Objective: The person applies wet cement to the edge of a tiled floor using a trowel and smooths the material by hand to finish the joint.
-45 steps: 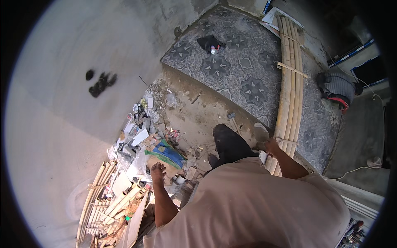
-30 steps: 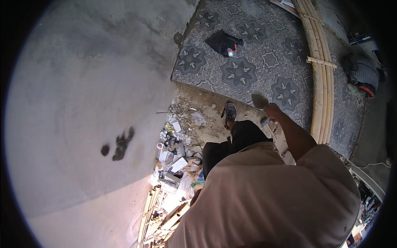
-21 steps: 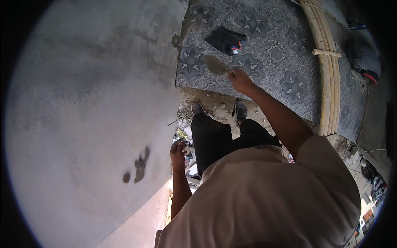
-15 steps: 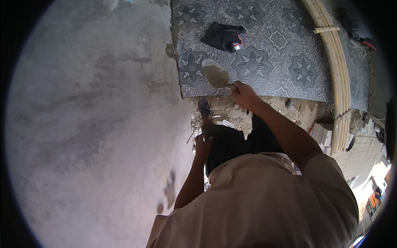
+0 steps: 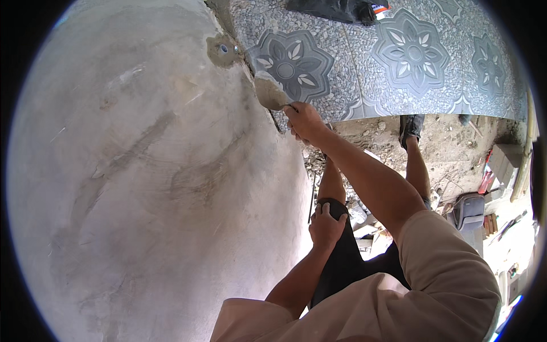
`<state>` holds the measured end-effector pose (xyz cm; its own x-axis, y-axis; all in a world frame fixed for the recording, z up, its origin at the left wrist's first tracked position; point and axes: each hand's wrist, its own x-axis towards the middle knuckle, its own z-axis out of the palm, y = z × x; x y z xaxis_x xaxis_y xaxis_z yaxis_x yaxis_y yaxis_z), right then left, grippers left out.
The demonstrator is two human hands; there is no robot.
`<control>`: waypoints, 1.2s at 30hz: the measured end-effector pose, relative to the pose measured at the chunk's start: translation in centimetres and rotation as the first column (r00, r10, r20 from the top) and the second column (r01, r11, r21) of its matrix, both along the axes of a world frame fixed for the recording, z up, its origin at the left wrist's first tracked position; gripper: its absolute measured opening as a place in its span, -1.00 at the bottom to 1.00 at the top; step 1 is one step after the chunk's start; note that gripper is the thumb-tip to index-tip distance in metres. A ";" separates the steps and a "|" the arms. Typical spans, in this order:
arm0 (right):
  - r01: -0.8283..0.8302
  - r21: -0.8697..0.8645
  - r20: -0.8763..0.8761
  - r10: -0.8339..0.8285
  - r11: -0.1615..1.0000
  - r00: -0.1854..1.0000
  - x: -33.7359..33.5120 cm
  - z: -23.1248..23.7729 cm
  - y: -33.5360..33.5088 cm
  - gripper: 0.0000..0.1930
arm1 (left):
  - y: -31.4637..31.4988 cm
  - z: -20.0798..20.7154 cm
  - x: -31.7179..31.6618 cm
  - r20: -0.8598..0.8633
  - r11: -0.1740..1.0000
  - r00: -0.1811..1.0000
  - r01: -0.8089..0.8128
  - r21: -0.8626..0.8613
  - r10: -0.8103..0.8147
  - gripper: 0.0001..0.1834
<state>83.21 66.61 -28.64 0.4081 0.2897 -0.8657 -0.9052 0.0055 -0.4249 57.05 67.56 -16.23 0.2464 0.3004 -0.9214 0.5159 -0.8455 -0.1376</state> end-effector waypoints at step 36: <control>0.276 0.425 -0.080 -0.268 0.862 0.960 8.5 3.7 7.1 -0.69 | -1.1 -3.2 -0.4 -0.193 0.998 0.981 -0.009 -0.055 -0.002 -0.15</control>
<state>91.74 73.67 -24.94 0.5107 0.5127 -0.6902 -0.8486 0.4295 -0.3088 56.65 66.43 -19.48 0.0619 0.2479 -0.9668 0.4874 -0.8528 -0.1875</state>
